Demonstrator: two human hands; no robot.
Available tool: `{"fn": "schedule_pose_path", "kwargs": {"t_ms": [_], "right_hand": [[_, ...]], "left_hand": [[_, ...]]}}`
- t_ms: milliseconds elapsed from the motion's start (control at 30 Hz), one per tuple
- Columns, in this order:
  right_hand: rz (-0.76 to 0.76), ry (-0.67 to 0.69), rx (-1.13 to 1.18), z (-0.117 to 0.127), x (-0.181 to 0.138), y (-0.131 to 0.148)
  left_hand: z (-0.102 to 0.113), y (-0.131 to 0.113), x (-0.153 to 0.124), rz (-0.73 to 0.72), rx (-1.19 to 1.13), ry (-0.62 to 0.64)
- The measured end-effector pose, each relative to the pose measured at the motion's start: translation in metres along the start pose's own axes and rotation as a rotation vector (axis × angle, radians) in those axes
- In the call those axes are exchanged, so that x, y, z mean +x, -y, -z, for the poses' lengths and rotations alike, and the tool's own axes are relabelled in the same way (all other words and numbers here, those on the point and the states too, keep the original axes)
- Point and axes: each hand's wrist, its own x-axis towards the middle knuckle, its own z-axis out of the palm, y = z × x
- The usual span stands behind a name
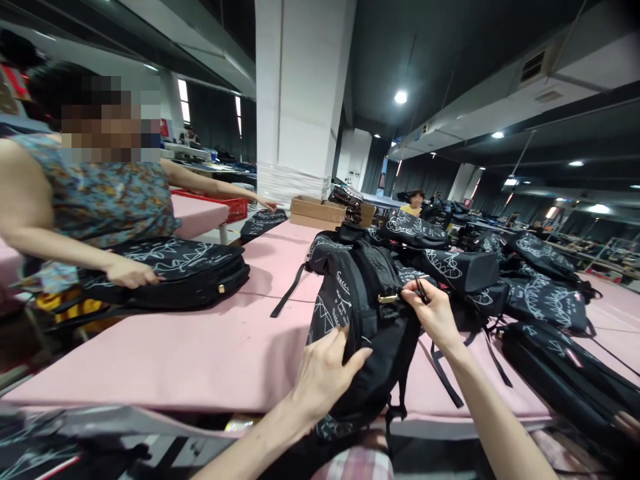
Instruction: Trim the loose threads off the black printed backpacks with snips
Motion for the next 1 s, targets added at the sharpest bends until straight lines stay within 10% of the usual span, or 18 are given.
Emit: {"fn": "schedule_pose_path", "kwargs": {"t_ms": [400,800,1000], "right_hand": [[0.005,-0.007,-0.037,-0.001,0.002,0.001],[0.063,0.028,-0.019,0.0,-0.003,0.005],[0.0,-0.01,0.064,-0.002,-0.007,0.002]], "left_hand": [[0.022,-0.017,0.017,-0.385,0.269,-0.198],[0.036,-0.027,0.026,-0.387,0.507,-0.054],[0.046,-0.01,0.017,-0.227,0.115,0.008]]}}
